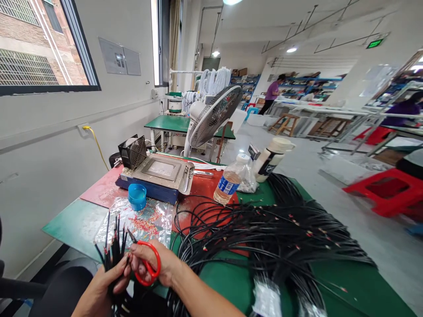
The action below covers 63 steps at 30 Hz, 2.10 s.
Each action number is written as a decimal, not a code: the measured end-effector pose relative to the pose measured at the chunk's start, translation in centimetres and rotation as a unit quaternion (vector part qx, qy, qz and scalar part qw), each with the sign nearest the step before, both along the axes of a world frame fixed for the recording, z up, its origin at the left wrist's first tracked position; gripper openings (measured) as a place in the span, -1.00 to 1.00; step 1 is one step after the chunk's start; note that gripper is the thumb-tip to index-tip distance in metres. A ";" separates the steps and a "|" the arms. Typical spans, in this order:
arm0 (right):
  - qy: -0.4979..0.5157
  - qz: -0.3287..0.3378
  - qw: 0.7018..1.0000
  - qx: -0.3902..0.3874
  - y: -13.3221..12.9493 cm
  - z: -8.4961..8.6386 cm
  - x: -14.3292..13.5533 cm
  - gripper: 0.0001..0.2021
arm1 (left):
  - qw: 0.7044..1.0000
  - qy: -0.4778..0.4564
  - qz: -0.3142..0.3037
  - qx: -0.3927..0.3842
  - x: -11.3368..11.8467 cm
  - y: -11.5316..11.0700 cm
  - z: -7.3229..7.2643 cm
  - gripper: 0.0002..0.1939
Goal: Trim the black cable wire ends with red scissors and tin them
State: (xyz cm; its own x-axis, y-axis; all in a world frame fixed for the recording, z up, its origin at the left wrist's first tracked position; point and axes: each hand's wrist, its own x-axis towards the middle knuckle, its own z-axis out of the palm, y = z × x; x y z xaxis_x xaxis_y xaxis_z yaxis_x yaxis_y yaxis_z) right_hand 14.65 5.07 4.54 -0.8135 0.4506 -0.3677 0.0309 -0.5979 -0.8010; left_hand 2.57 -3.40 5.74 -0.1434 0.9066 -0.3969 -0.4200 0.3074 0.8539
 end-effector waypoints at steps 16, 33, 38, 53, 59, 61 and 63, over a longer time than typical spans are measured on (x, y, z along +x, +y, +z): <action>-0.031 0.017 0.998 -0.049 -0.3 0.1 -0.2 -0.56 | 1.000 -0.007 0.012 0.026 -0.4 -0.4 -0.7 -0.65; 0.001 -0.052 0.995 0.087 -0.8 -0.2 -0.6 -0.50 | 0.998 0.057 0.030 0.026 -0.6 -0.5 -1.1 -0.64; -0.042 -0.066 0.972 0.222 -0.7 -0.3 -0.3 -0.58 | 0.998 0.001 0.065 0.000 -0.5 -0.4 -1.3 -0.63; 0.033 -0.085 0.993 0.074 -0.8 -0.2 -0.7 -0.53 | 0.999 0.005 0.041 -0.001 -0.3 -0.3 -1.5 -0.63; 0.009 -0.075 0.995 0.070 -0.7 -0.3 -0.6 -0.51 | 0.998 -0.027 0.050 -0.015 -0.1 -0.4 -0.5 -0.63; 0.001 -0.064 0.996 0.069 -0.7 -0.2 -0.6 -0.50 | 0.998 -0.040 0.048 -0.019 -0.2 -0.4 -0.4 -0.63; -0.007 -0.059 0.996 0.066 -0.6 -0.3 -0.6 -0.49 | 0.998 -0.048 0.041 -0.014 -0.3 -0.4 -0.5 -0.64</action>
State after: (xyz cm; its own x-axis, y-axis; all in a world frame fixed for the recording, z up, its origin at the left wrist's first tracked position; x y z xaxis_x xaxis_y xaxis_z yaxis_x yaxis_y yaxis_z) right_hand 14.07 4.50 4.28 -0.7472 0.5878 -0.3101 -0.0211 -0.4874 -0.8729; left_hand 2.27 -3.81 5.22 -0.1771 0.8820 -0.4368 -0.5233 0.2915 0.8007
